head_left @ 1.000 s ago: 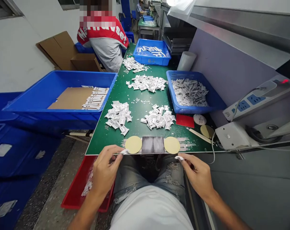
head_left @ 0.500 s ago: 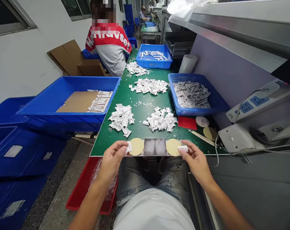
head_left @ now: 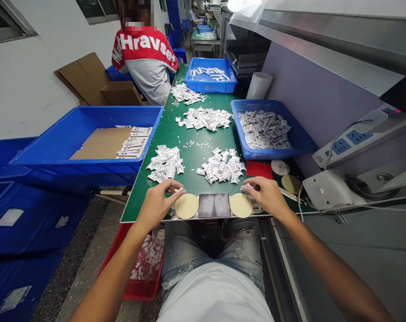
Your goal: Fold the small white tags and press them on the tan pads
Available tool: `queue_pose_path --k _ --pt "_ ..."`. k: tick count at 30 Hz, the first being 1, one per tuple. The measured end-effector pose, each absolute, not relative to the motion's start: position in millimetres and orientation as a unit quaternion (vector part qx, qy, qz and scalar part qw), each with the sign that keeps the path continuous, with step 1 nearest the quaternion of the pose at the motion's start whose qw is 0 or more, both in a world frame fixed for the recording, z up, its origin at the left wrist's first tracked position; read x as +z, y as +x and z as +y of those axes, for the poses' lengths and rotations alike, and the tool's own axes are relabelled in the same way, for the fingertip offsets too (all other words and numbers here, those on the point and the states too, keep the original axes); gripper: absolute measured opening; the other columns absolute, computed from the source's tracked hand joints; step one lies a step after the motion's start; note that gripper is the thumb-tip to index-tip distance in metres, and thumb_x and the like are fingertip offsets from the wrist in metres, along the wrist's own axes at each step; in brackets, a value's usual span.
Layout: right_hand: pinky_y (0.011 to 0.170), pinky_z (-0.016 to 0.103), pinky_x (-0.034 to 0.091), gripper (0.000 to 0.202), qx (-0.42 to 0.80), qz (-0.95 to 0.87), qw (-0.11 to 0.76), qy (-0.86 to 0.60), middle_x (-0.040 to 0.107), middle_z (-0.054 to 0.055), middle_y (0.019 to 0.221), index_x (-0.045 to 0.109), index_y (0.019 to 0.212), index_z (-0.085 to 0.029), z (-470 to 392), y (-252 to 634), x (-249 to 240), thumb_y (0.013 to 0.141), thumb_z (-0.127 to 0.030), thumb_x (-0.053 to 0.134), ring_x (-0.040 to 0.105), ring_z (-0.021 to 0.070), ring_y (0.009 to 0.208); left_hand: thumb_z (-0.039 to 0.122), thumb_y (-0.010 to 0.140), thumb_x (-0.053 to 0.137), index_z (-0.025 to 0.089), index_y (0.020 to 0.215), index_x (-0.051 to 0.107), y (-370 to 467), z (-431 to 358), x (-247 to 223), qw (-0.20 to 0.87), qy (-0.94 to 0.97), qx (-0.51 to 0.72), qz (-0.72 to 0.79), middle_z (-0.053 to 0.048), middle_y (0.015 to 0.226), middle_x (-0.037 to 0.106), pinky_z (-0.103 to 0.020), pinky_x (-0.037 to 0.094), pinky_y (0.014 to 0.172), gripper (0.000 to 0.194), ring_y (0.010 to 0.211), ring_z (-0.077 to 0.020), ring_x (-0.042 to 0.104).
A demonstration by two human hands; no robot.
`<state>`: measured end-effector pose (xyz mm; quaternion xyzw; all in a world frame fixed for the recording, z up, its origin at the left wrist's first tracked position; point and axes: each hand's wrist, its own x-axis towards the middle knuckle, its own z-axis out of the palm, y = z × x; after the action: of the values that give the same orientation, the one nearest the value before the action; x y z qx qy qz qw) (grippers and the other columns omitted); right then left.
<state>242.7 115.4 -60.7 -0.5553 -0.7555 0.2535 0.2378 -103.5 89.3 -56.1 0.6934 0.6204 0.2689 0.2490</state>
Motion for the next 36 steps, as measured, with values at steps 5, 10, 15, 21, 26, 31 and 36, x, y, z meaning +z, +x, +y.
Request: queue_pose_path --k 5,10,15,21,26,31,36 --pt "0.062 0.027 0.042 0.023 0.303 -0.760 0.206 -0.537 0.074 0.004 0.078 0.076 0.087 -0.019 119 245 -57 0.088 -0.031 0.056 0.062 0.0168 0.067 0.041 0.081 0.065 0.022 0.096 0.071 -100 89 -64 0.271 0.663 0.274 0.642 -0.002 0.077 0.069 -0.025 0.042 0.064 0.025 0.068 -0.0169 0.059" --pt "0.063 0.027 0.042 0.021 0.290 -0.770 0.201 -0.531 0.073 0.004 0.082 0.075 0.087 -0.020 118 244 -56 0.085 -0.033 0.059 0.062 0.0181 0.072 0.041 0.076 0.069 0.023 0.090 0.073 -99 91 -62 0.315 0.658 0.260 0.633 -0.001 0.073 0.068 -0.024 0.039 0.059 0.023 0.063 -0.0159 0.057" --pt "0.064 0.027 0.042 0.023 0.281 -0.779 0.200 -0.524 0.072 0.004 0.080 0.075 0.089 -0.019 116 245 -60 0.086 -0.034 0.058 0.060 0.0176 0.069 0.039 0.074 0.069 0.023 0.090 0.073 -96 86 -64 0.318 0.627 0.272 0.657 -0.001 0.072 0.069 -0.024 0.035 0.055 0.023 0.060 -0.0152 0.055" --pt "0.068 0.029 0.044 0.026 0.252 -0.790 0.210 -0.518 0.071 0.005 0.081 0.074 0.095 -0.019 118 249 -68 0.088 -0.038 0.058 0.062 0.0197 0.074 0.038 0.080 0.067 0.026 0.095 0.072 -96 77 -66 0.217 0.636 0.258 0.695 -0.003 0.082 0.072 -0.028 0.038 0.062 0.020 0.070 -0.0202 0.061" --pt "0.072 0.030 0.045 0.027 0.208 -0.763 0.305 -0.530 0.070 0.006 0.089 0.073 0.098 -0.021 132 229 -64 0.090 -0.042 0.058 0.060 0.0196 0.078 0.038 0.083 0.067 0.020 0.094 0.070 -60 112 -64 0.278 0.647 0.374 0.604 -0.005 0.089 0.073 -0.028 0.044 0.069 0.021 0.075 -0.0187 0.062" --pt "0.070 0.028 0.046 0.030 0.219 -0.820 0.277 -0.451 0.068 0.006 0.090 0.073 0.105 -0.022 166 185 -60 0.093 -0.042 0.054 0.060 0.0176 0.076 0.031 0.080 0.070 0.017 0.094 0.073 -18 163 -65 0.317 0.675 0.382 0.546 -0.006 0.091 0.073 -0.028 0.048 0.070 0.020 0.071 -0.0169 0.063" --pt "0.085 0.034 0.047 0.036 0.084 -0.827 0.271 -0.485 0.059 0.013 0.119 0.063 0.127 -0.020 187 165 -69 0.097 -0.032 0.047 0.060 0.0226 0.098 0.024 0.087 0.062 0.022 0.106 0.070 -48 127 -65 0.217 0.646 0.377 0.627 -0.009 0.108 0.070 -0.033 0.043 0.081 0.021 0.083 -0.0211 0.062"
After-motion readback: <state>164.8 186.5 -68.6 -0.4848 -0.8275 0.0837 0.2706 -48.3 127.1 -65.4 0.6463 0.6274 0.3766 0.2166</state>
